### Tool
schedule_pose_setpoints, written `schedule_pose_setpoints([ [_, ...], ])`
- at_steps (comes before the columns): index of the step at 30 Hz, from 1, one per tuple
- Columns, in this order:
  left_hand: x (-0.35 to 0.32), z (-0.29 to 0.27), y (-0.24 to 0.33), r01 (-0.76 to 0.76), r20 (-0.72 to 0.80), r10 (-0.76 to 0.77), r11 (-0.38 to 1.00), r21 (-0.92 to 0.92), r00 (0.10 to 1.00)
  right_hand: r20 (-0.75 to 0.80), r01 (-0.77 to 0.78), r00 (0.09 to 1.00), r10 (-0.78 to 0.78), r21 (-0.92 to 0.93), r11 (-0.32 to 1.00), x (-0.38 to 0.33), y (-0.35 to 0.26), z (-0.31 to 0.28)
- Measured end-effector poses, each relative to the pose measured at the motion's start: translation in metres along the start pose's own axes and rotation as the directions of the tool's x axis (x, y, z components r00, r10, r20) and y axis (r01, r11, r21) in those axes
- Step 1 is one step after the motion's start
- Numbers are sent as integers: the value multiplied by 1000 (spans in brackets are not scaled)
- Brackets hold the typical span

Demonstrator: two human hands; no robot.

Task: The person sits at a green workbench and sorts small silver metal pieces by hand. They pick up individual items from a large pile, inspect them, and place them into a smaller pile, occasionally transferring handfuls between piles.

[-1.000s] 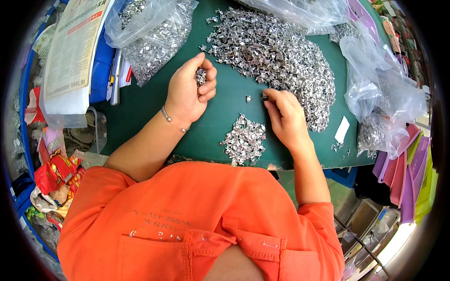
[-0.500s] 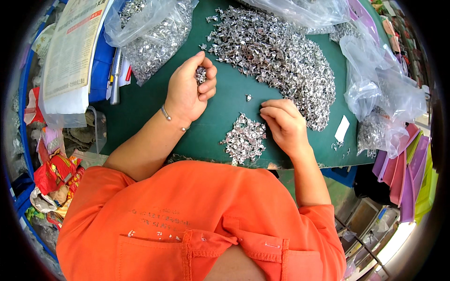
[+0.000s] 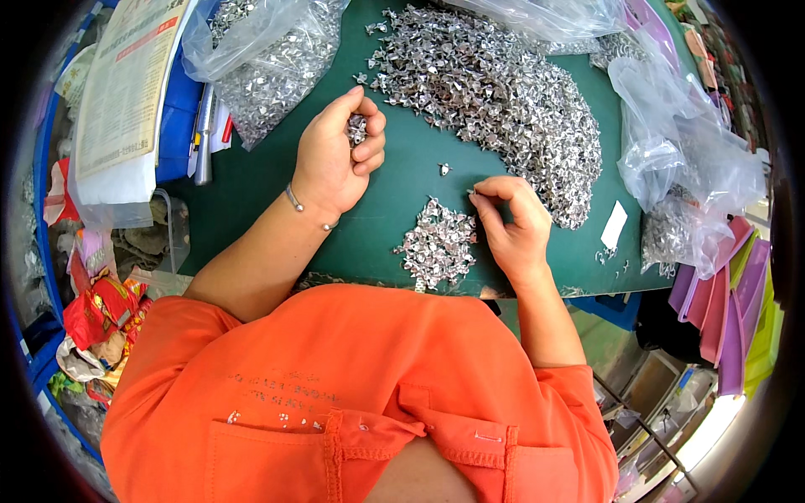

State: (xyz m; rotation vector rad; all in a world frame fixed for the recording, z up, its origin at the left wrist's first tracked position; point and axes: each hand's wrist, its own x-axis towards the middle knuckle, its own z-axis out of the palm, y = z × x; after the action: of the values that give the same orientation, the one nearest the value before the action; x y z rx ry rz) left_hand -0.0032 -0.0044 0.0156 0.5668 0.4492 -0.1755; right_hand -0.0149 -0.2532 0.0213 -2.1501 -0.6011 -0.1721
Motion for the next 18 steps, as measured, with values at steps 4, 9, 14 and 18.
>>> schedule_pose_setpoints([
  [4,0,0,0,1,-2,-1,1000,-6,1000,323,133,925,-199,214,968,14,-7,-8],
  [9,0,0,0,-1,4,1,1000,4,1000,117,242,965,-236,-35,970,34,-8,18],
  [14,0,0,0,15,-8,-16,1000,-9,1000,214,239,950,-229,-23,971,32,-3,12],
  [18,0,0,-1,8,-2,-8,1000,-4,1000,222,103,968,-117,76,992,22,2,-7],
])
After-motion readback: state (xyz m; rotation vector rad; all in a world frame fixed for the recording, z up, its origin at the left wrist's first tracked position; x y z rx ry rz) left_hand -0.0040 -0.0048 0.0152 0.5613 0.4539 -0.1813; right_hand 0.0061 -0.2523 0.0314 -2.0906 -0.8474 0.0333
